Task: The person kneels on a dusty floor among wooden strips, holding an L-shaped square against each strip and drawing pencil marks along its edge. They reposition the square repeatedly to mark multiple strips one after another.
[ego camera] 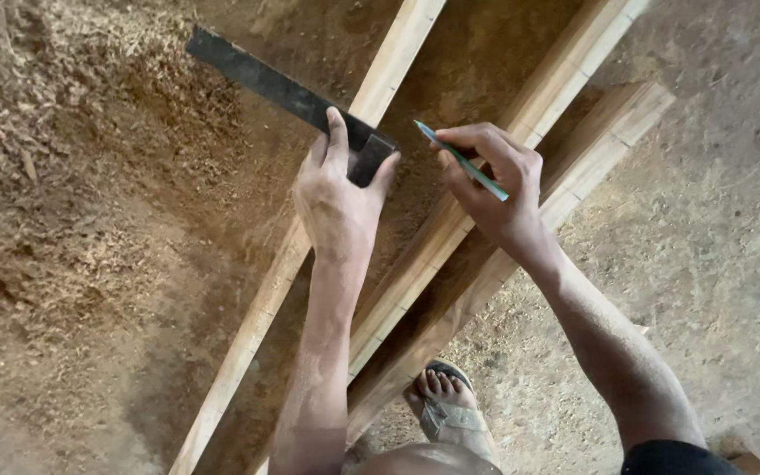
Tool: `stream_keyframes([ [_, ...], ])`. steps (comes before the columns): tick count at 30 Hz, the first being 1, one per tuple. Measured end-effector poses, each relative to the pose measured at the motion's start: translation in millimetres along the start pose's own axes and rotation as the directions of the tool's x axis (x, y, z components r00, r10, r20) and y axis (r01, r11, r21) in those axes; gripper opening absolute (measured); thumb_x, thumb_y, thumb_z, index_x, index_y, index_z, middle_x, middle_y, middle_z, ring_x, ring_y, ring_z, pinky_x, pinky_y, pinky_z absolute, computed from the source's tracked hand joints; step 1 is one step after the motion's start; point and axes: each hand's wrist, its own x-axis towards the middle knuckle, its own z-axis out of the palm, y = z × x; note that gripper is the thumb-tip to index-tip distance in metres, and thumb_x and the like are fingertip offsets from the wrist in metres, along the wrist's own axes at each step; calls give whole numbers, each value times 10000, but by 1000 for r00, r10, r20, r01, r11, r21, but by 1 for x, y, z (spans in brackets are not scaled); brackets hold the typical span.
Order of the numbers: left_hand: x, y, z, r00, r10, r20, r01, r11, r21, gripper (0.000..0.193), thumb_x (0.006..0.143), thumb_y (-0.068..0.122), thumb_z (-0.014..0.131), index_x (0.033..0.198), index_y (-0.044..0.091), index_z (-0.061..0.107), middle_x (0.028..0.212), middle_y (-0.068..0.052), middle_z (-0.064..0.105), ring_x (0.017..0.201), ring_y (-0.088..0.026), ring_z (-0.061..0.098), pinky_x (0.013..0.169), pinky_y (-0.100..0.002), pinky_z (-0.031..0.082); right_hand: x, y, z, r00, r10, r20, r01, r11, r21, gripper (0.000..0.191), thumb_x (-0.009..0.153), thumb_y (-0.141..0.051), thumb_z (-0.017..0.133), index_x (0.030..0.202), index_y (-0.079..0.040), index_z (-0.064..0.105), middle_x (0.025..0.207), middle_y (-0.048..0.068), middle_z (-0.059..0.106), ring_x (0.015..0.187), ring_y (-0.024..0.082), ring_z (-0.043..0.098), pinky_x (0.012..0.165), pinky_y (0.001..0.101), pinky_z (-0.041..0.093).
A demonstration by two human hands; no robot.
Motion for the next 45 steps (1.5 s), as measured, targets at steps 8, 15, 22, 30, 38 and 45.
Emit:
stream_keyframes([
  [8, 28, 13, 19, 997, 70, -42, -69, 997, 21, 872, 785, 270, 941, 1461, -66, 505, 1074, -180, 691, 931, -336, 697, 798, -425, 568, 5, -3, 0, 1000, 10, 1, -9, 999, -33, 174, 989, 22, 732, 1161, 5, 709, 1081, 137, 747, 903, 164, 750, 759, 271, 602],
  [15, 31, 16, 22, 999, 48, -24, -47, 998, 31, 862, 789, 297, 932, 1446, -67, 508, 1161, -210, 690, 982, -348, 710, 833, -418, 581, -2, 2, -2, 999, 38, -11, -38, 999, -14, 164, 999, 15, 724, 1162, 18, 706, 1069, 133, 749, 902, 158, 744, 761, 272, 593],
  [22, 33, 15, 25, 998, 56, -31, -55, 997, 49, 891, 789, 266, 914, 1486, -64, 469, 1187, -222, 693, 1001, -321, 728, 840, -391, 601, 22, 14, -3, 997, 70, -14, -67, 990, 123, 131, 1040, -26, 692, 1154, 25, 730, 1037, 111, 768, 851, 125, 755, 709, 245, 636],
  [30, 33, 22, 16, 1000, 19, -7, -19, 1000, -18, 877, 761, 174, 925, 1468, -73, 468, 1149, -221, 701, 986, -334, 730, 816, -394, 606, 75, 18, 1, 989, -78, 123, 77, 997, 11, 128, 977, -23, 759, 1093, 25, 780, 965, 112, 759, 822, 143, 726, 703, 274, 583],
  [38, 33, 25, 16, 1000, 7, -10, -7, 1000, -6, 868, 775, 146, 912, 1484, -67, 460, 1151, -193, 709, 987, -332, 728, 805, -399, 601, 89, 1, 5, 983, -88, 164, 81, 996, 49, 119, 982, -33, 763, 1085, 22, 778, 949, 103, 755, 832, 142, 729, 722, 283, 583],
  [45, 29, 20, 21, 1000, 7, -17, -7, 1000, -16, 857, 793, 133, 885, 1508, -57, 452, 1162, -169, 721, 1014, -294, 739, 834, -366, 620, 82, 15, 4, 972, -87, 219, 78, 996, 47, 98, 1004, -28, 738, 1078, 24, 774, 920, 103, 735, 775, 138, 695, 652, 275, 543],
])
